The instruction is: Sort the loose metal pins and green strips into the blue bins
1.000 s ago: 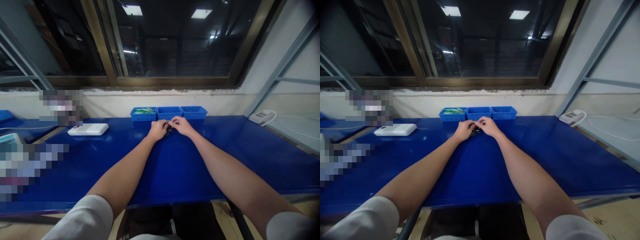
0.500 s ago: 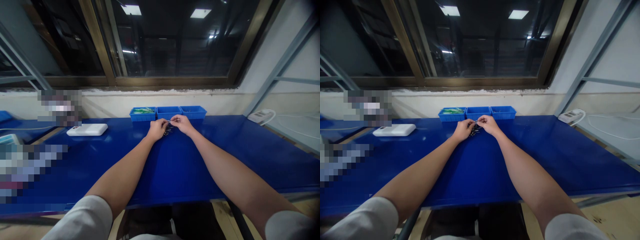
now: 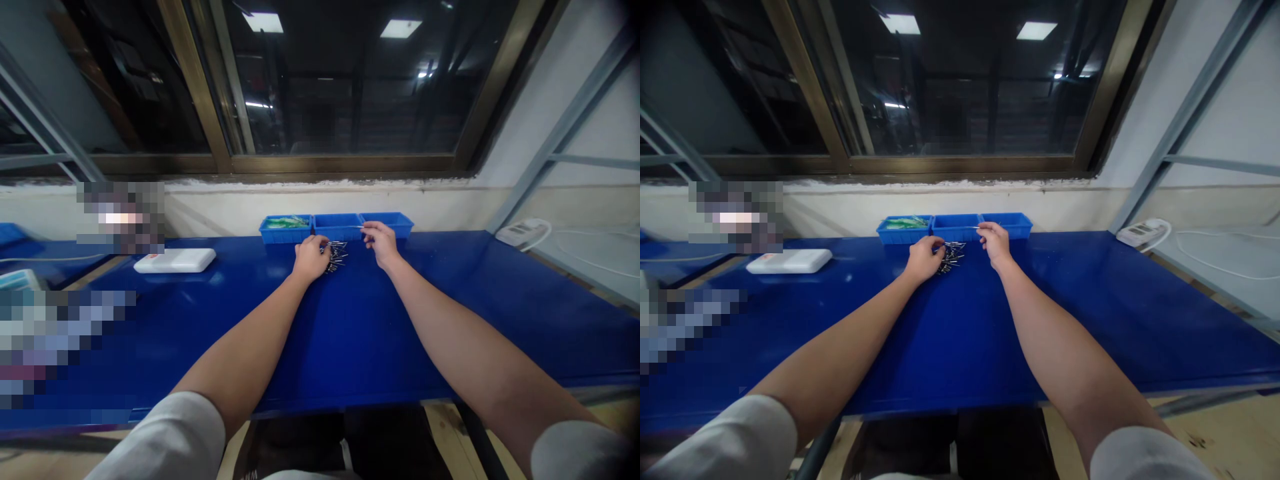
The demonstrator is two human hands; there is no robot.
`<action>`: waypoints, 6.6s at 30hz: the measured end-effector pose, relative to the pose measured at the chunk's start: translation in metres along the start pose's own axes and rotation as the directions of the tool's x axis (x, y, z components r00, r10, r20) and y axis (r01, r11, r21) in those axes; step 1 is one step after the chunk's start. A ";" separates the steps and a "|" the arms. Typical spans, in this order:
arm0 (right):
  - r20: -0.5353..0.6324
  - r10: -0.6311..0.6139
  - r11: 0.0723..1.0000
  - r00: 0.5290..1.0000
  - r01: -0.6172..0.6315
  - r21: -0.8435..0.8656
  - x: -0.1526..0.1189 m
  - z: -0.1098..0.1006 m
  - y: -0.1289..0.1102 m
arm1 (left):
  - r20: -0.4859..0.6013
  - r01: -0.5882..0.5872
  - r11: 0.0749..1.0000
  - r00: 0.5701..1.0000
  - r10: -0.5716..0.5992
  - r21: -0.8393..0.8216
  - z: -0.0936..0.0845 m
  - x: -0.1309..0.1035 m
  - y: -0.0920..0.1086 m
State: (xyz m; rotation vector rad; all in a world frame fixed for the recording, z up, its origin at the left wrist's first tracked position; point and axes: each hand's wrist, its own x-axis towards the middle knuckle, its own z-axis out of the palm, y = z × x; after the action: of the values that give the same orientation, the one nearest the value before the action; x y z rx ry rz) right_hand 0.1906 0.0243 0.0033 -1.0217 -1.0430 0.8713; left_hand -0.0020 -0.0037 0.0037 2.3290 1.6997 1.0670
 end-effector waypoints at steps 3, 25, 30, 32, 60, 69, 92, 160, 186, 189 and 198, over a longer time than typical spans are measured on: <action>-0.063 0.032 0.999 0.997 -0.030 0.037 0.005 -0.006 0.001 | 0.008 0.016 1.000 1.000 -0.016 0.016 0.001 0.001 -0.002; 0.583 -0.123 0.504 0.803 0.557 -0.661 -0.017 0.013 0.014 | 0.285 -0.085 0.984 0.958 0.037 0.156 0.006 0.003 -0.003; 0.593 -0.099 0.488 0.799 0.558 -0.671 -0.016 0.013 0.013 | 0.305 -0.149 0.979 0.947 0.101 0.139 0.005 0.002 -0.003; 0.579 -0.092 0.502 0.810 0.540 -0.675 -0.016 0.013 0.012 | 0.306 -0.153 0.978 0.947 0.103 0.142 0.006 0.002 -0.004; 0.555 -0.151 0.612 0.818 0.518 -0.597 -0.025 0.019 -0.004 | 0.075 -0.266 0.961 0.960 0.271 -0.072 0.002 0.001 -0.003; 0.541 -0.198 0.653 0.818 0.521 -0.550 -0.025 0.018 -0.002 | 0.027 -0.204 0.975 0.978 0.207 -0.093 0.003 0.001 -0.003; 0.170 -0.083 0.989 0.982 0.102 -0.107 -0.014 0.012 -0.005 | -0.028 -0.080 0.992 0.997 0.078 -0.094 0.001 -0.001 0.000; 0.515 -0.102 0.821 0.851 0.365 -0.440 -0.020 0.017 0.004 | 0.083 -0.161 0.986 0.983 0.164 -0.036 0.002 -0.001 -0.001; -0.057 0.124 0.988 0.991 -0.119 0.094 0.006 -0.008 -0.001 | 0.011 -0.018 0.997 1.000 0.019 -0.075 0.005 0.001 -0.001; -0.051 0.201 0.969 0.978 -0.191 0.154 0.010 -0.015 -0.001 | 0.067 -0.024 0.999 0.997 0.026 -0.033 0.005 0.000 -0.001; -0.006 0.135 0.984 0.991 -0.134 0.114 0.010 -0.019 0.003 | 0.382 -0.153 0.972 0.921 0.074 0.180 -0.001 -0.009 0.006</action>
State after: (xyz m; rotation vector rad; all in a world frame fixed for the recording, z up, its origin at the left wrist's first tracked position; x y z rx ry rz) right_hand 0.2116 0.0303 -0.0005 -1.0098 -0.9103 1.0206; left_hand 0.0009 -0.0142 0.0031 2.5738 1.6064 0.4267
